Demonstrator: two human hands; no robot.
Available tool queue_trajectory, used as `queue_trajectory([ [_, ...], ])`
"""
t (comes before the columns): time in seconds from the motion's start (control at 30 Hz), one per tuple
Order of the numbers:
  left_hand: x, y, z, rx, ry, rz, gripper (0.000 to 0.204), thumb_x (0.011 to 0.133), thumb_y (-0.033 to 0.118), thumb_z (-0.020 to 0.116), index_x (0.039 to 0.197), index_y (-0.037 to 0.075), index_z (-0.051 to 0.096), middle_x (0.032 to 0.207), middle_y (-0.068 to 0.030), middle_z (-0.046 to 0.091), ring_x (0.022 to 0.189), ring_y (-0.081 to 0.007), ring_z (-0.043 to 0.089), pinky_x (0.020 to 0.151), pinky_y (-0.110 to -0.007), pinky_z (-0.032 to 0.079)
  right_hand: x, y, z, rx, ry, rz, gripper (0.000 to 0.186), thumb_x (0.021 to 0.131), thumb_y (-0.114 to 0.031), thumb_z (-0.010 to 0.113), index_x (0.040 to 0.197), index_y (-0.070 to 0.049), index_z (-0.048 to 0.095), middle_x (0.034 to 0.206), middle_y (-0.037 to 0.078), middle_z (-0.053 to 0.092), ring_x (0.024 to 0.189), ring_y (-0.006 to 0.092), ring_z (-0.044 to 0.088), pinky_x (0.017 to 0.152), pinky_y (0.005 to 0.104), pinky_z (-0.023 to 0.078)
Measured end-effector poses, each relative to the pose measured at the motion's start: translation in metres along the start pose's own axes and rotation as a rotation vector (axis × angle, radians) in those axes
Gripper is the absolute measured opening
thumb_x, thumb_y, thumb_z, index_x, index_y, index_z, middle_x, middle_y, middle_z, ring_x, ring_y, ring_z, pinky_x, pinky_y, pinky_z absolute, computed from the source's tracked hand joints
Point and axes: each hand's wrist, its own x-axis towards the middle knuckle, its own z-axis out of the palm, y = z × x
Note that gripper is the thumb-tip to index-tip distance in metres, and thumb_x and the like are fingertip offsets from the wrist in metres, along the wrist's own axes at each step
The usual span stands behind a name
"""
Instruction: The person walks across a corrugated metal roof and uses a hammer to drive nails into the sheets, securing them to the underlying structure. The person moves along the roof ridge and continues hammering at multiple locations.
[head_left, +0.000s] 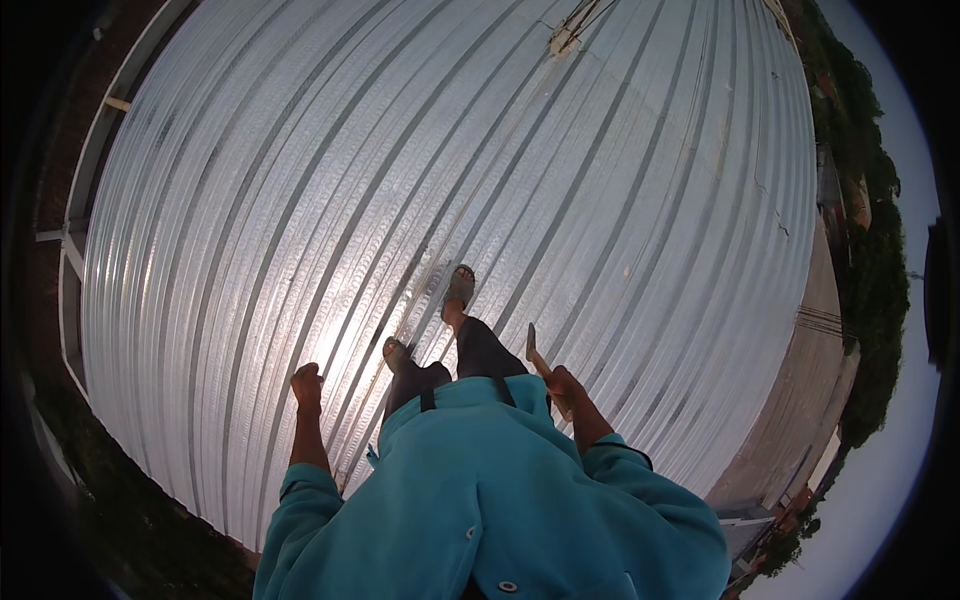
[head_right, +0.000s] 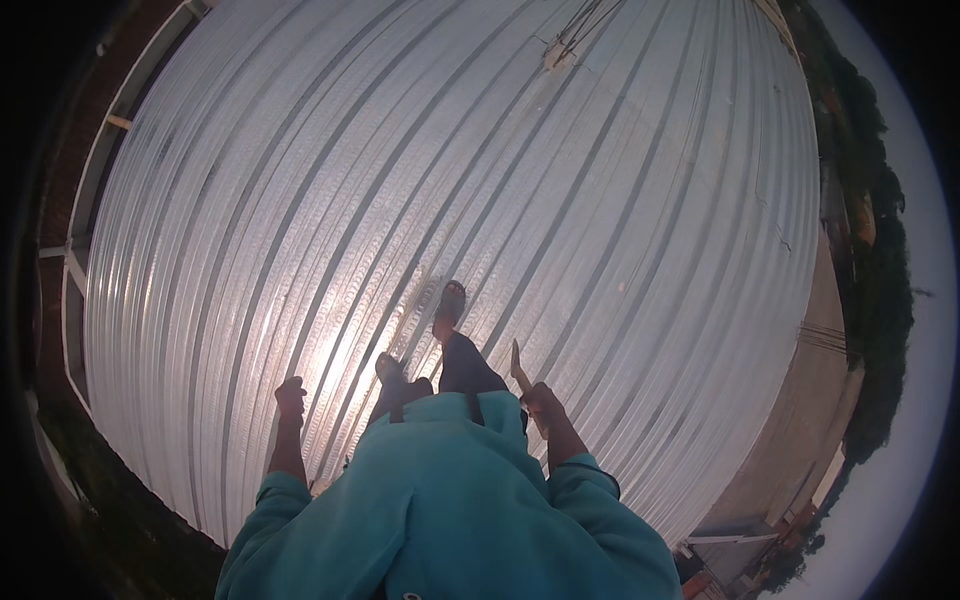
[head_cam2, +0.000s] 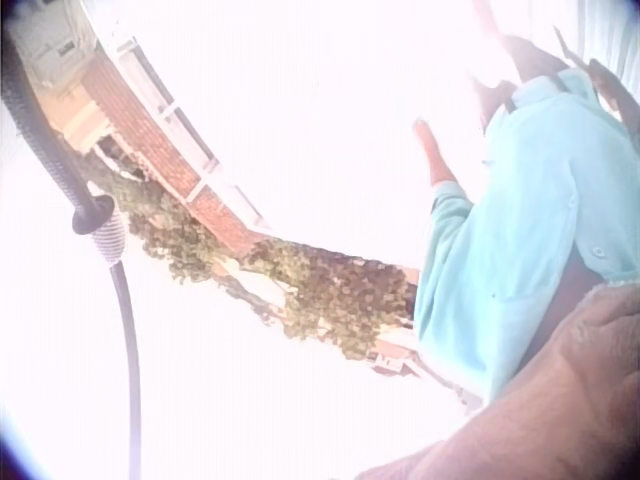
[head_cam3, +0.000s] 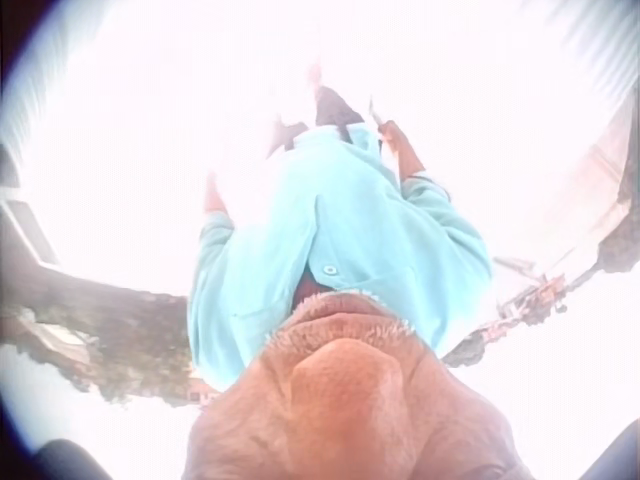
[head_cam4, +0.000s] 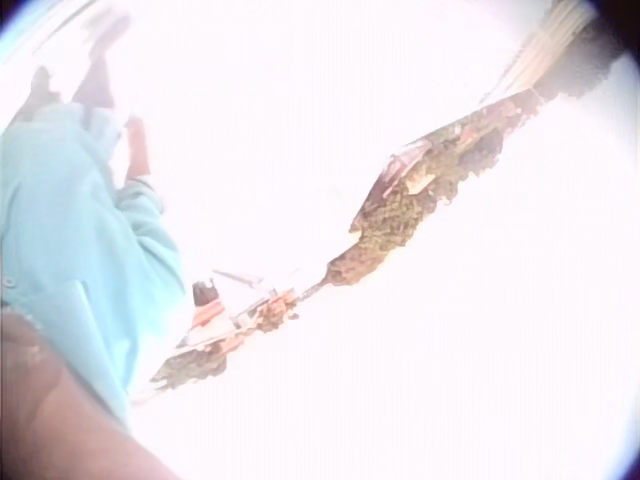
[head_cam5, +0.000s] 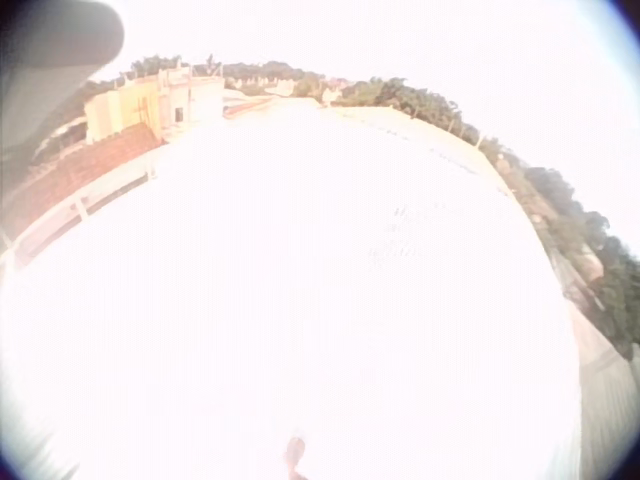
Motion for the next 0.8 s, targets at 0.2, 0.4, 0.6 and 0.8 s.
queue_trajectory([
  [0.2, -0.044, 0.27, 0.148, -0.01, -0.268, 0.388, 0.025, 0.09, 0.015, 0.063, 0.105, -0.005, 0.068, 0.08, -0.0055, 0.063, 0.067, -0.0117, 0.055, 0.064, -0.027, 0.046, 0.043, -0.02, -0.059, 0.24, -0.013, -0.067, 0.044, 0.072, -0.023, 0.078, 0.097, 0.012, 0.066, 0.083, 0.02, 0.069, 0.072, 0.0297, 0.069, 0.064, 0.0428, 0.054],
  [0.4, -0.06, 0.351, 0.235, 0.195, -0.414, 0.597, 0.024, 0.088, 0.018, 0.066, 0.101, -0.002, 0.07, 0.068, -0.005, 0.063, 0.061, -0.0092, 0.055, 0.058, -0.025, 0.044, 0.088, -0.059, -0.111, 0.452, 0.015, 0.001, 0.028, 0.076, -0.013, 0.078, 0.085, 0.01, 0.065, 0.064, 0.013, 0.062, 0.05, 0.0215, 0.06, 0.045, 0.0387, 0.048],
  [0.6, 0.054, 0.272, 0.213, 0.306, -0.332, 0.355, 0.019, 0.084, 0.018, 0.065, 0.093, 0.003, 0.073, 0.076, -0.0088, 0.07, 0.063, -0.0169, 0.067, 0.059, -0.031, 0.052, 0.123, -0.107, -0.168, 0.443, -0.052, -0.009, 0.032, 0.075, -0.012, 0.078, 0.089, 0.014, 0.064, 0.066, 0.014, 0.063, 0.051, 0.0225, 0.061, 0.046, 0.0388, 0.049],
  [0.8, 0.101, 0.346, 0.222, 0.82, -0.28, 0.017, 0.019, 0.086, 0.017, 0.06, 0.083, 0.003, 0.072, 0.082, -0.0137, 0.071, 0.068, -0.0232, 0.069, 0.066, -0.037, 0.055, 0.168, -0.145, -0.206, 0.512, -0.02, 0.125, 0.028, 0.076, -0.008, 0.075, 0.09, 0.013, 0.065, 0.069, 0.018, 0.064, 0.055, 0.0255, 0.063, 0.046, 0.0408, 0.052],
])
